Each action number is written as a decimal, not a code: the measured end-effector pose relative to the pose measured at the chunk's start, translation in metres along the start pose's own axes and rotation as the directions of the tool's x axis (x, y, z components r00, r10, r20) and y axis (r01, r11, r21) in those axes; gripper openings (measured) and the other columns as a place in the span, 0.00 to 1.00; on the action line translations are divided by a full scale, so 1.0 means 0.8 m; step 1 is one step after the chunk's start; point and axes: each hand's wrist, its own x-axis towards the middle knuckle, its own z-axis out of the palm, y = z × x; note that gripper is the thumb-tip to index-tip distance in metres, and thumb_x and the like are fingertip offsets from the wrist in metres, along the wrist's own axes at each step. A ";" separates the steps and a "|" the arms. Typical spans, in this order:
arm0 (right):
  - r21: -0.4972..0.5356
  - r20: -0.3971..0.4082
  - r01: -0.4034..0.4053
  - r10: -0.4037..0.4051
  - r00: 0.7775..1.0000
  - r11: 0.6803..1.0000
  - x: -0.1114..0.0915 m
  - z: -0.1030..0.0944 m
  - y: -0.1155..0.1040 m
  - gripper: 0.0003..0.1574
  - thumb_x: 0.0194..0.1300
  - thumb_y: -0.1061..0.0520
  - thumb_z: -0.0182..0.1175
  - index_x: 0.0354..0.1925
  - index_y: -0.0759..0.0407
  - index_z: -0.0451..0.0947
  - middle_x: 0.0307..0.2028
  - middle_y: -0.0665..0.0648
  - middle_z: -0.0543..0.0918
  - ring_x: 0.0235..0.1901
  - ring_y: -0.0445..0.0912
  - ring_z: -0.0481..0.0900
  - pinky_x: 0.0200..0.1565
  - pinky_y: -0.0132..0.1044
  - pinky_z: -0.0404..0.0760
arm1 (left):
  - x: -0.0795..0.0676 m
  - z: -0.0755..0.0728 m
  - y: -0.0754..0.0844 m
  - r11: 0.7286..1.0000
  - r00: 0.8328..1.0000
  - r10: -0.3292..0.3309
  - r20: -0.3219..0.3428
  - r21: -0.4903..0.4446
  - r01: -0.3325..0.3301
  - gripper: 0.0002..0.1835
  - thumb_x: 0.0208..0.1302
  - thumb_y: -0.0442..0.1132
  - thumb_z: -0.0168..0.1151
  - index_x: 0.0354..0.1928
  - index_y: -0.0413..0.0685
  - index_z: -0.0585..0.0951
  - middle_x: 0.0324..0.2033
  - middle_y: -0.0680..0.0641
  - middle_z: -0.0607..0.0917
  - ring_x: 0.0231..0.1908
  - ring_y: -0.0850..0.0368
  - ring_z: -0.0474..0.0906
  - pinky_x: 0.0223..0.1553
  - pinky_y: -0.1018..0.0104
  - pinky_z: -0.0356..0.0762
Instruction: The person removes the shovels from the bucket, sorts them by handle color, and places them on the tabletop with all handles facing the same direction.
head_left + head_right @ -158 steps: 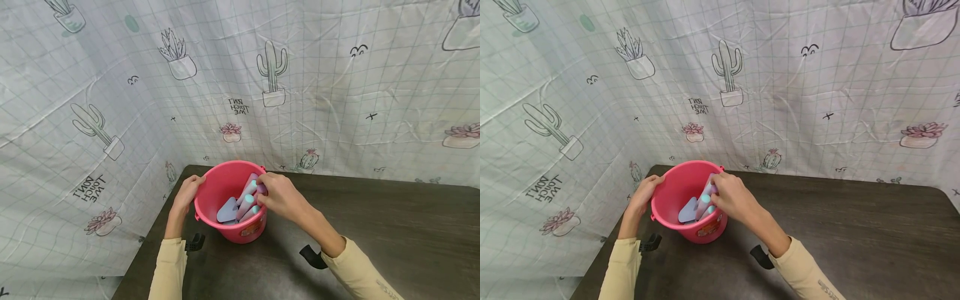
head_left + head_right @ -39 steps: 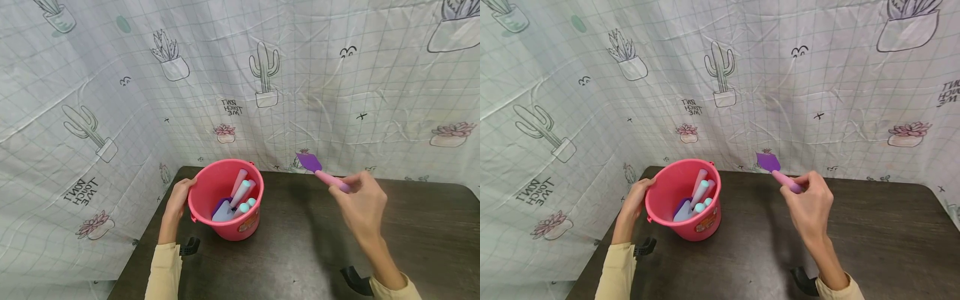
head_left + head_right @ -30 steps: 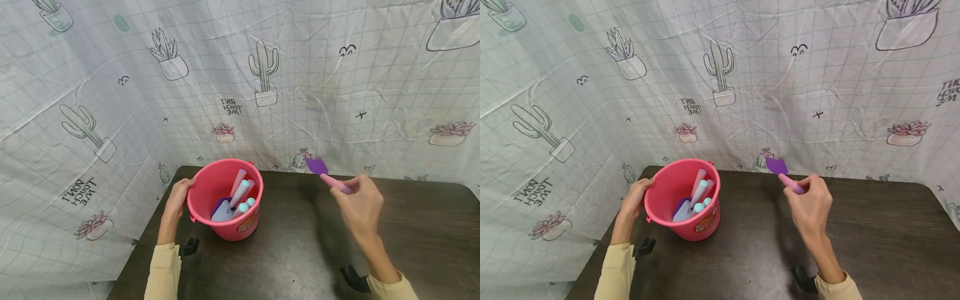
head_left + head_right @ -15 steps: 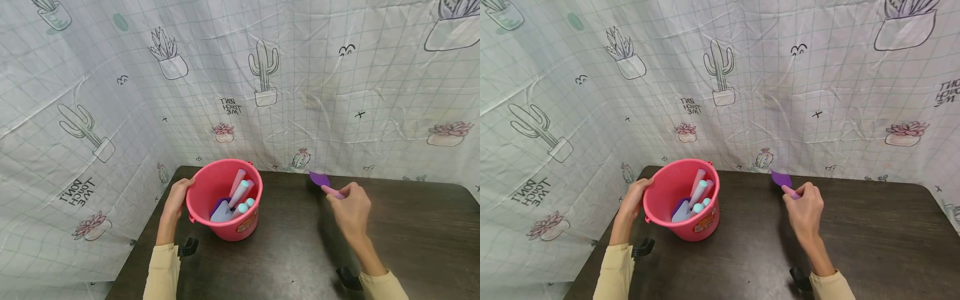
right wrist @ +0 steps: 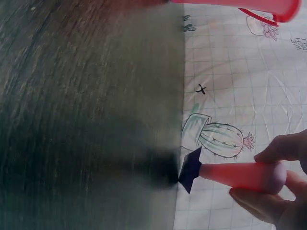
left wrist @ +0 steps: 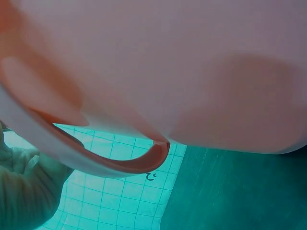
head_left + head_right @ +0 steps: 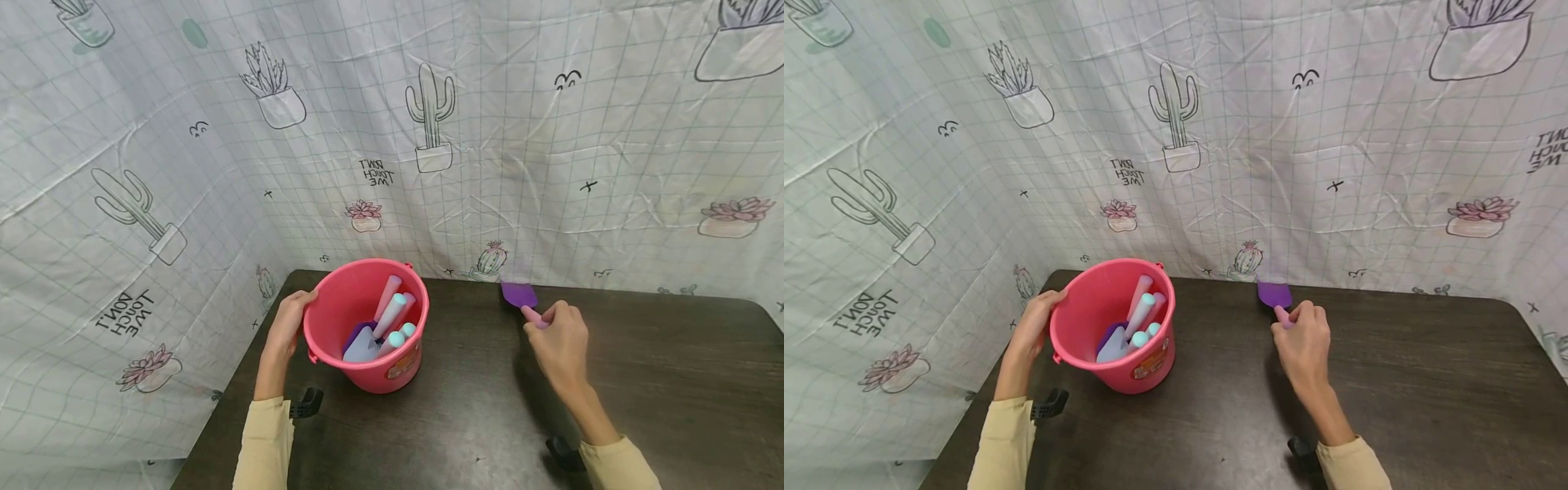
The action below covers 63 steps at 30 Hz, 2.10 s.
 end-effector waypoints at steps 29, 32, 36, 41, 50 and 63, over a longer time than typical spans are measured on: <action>-0.091 0.374 -0.113 0.139 0.917 0.989 0.002 -0.006 0.017 0.13 0.57 0.64 0.68 0.37 0.74 0.86 0.28 0.64 0.88 0.29 0.58 0.84 0.32 0.46 0.77 | 0.004 0.000 -0.001 1.000 1.000 0.005 0.011 -0.014 -0.005 0.17 0.79 0.44 0.51 0.41 0.35 0.77 0.27 0.47 0.79 0.23 0.60 0.75 0.24 0.71 0.74; -0.095 0.408 -0.148 0.174 0.896 0.984 0.004 -0.006 0.018 0.15 0.58 0.62 0.69 0.40 0.74 0.87 0.26 0.61 0.88 0.29 0.56 0.84 0.31 0.42 0.76 | 0.004 0.000 -0.001 1.000 1.000 0.012 0.010 -0.016 -0.012 0.17 0.79 0.44 0.51 0.39 0.35 0.76 0.26 0.47 0.78 0.22 0.60 0.74 0.23 0.71 0.73; -0.102 0.456 -0.192 0.218 0.863 0.976 0.008 -0.005 0.019 0.18 0.59 0.60 0.69 0.43 0.74 0.86 0.25 0.59 0.88 0.28 0.53 0.84 0.30 0.40 0.75 | 0.003 0.000 -0.001 1.000 1.000 0.014 0.003 -0.014 -0.014 0.16 0.79 0.43 0.51 0.38 0.35 0.76 0.26 0.47 0.77 0.22 0.60 0.73 0.23 0.70 0.72; -0.115 0.482 -0.198 0.229 0.846 0.973 0.007 -0.004 0.020 0.18 0.58 0.61 0.69 0.43 0.75 0.86 0.31 0.65 0.89 0.32 0.56 0.85 0.31 0.40 0.76 | 0.002 0.000 -0.001 1.000 1.000 0.004 0.002 -0.012 -0.004 0.16 0.79 0.43 0.51 0.39 0.35 0.76 0.26 0.47 0.78 0.22 0.59 0.73 0.23 0.71 0.72; -0.122 0.511 -0.186 0.223 0.830 0.975 0.006 0.000 0.023 0.19 0.57 0.61 0.70 0.43 0.76 0.85 0.36 0.69 0.88 0.37 0.62 0.85 0.35 0.46 0.80 | 0.000 0.000 0.000 1.000 1.000 0.004 -0.001 -0.007 -0.005 0.17 0.79 0.45 0.52 0.42 0.34 0.77 0.30 0.45 0.80 0.27 0.57 0.77 0.27 0.69 0.77; -0.127 0.530 -0.180 0.220 0.819 0.975 0.001 0.005 0.030 0.19 0.59 0.60 0.72 0.42 0.77 0.84 0.34 0.68 0.87 0.36 0.60 0.84 0.36 0.48 0.79 | -0.001 0.001 -0.002 1.000 1.000 -0.003 -0.007 -0.013 0.003 0.17 0.79 0.45 0.51 0.42 0.35 0.77 0.29 0.46 0.80 0.25 0.59 0.77 0.27 0.70 0.77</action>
